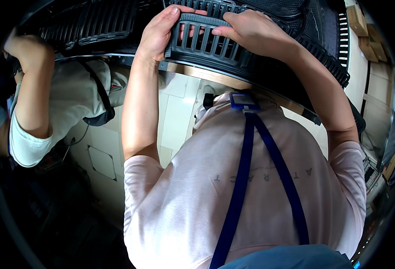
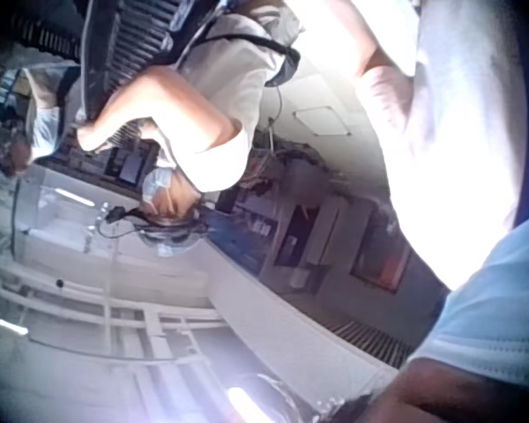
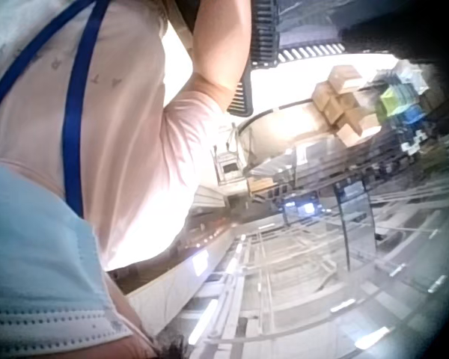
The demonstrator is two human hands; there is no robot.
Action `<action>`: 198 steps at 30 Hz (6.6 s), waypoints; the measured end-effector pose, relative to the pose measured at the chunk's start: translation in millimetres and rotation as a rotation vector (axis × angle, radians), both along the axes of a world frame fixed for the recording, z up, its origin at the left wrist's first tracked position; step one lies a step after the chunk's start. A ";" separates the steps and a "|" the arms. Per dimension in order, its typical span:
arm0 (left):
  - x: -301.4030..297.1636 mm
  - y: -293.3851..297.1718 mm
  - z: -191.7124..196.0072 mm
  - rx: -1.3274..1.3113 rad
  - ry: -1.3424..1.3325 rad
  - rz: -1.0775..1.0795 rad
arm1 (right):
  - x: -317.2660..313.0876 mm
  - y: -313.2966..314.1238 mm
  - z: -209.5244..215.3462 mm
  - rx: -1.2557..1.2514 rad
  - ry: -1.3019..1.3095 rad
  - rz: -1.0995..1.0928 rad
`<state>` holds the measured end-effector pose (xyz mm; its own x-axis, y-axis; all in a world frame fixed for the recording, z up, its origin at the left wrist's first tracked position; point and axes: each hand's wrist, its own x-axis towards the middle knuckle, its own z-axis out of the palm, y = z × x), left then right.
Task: The person assembles long black plastic components onto the rim of a rounded retail display unit by hand, pressing them into place and joining sections together.
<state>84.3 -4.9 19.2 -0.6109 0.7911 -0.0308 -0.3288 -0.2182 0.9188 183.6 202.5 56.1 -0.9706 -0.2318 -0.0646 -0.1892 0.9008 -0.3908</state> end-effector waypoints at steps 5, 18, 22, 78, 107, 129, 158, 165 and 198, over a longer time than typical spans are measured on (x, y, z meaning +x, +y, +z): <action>8.5 3.0 6.0 -0.106 0.063 0.111 | 7.1 -1.8 -5.9 0.088 0.253 0.067; 10.9 -4.8 7.5 -0.168 -0.038 0.147 | 20.2 -12.3 17.5 -0.039 0.124 0.027; 5.9 -9.6 -0.6 -0.155 0.036 0.107 | 22.3 -9.3 16.7 -0.109 0.156 0.094; 62.4 3.6 -35.2 -0.058 -0.049 0.845 | -62.3 -80.1 1.9 -0.184 0.029 -0.009; 66.1 6.5 -42.8 0.137 -0.165 0.842 | -52.7 -83.3 -1.5 -0.282 0.098 -0.035; 47.0 -22.9 16.3 -0.577 1.042 0.425 | 120.3 22.3 27.6 0.393 0.287 -0.198; 18.6 0.4 48.3 -0.611 0.680 -0.132 | 162.5 41.6 -12.2 0.332 0.476 -0.201; 19.8 32.9 69.8 -0.738 1.374 -0.412 | 168.7 42.9 -8.8 0.262 0.554 -0.201; 90.2 168.1 79.6 -0.659 1.403 -0.839 | 347.1 195.5 -61.3 -1.076 0.711 -1.301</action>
<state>174.5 163.2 98.8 0.0736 0.9506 -0.3015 0.8960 0.0697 0.4386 530.8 398.0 -5.2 -0.3215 0.9459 0.0427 -0.0251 0.0366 -0.9990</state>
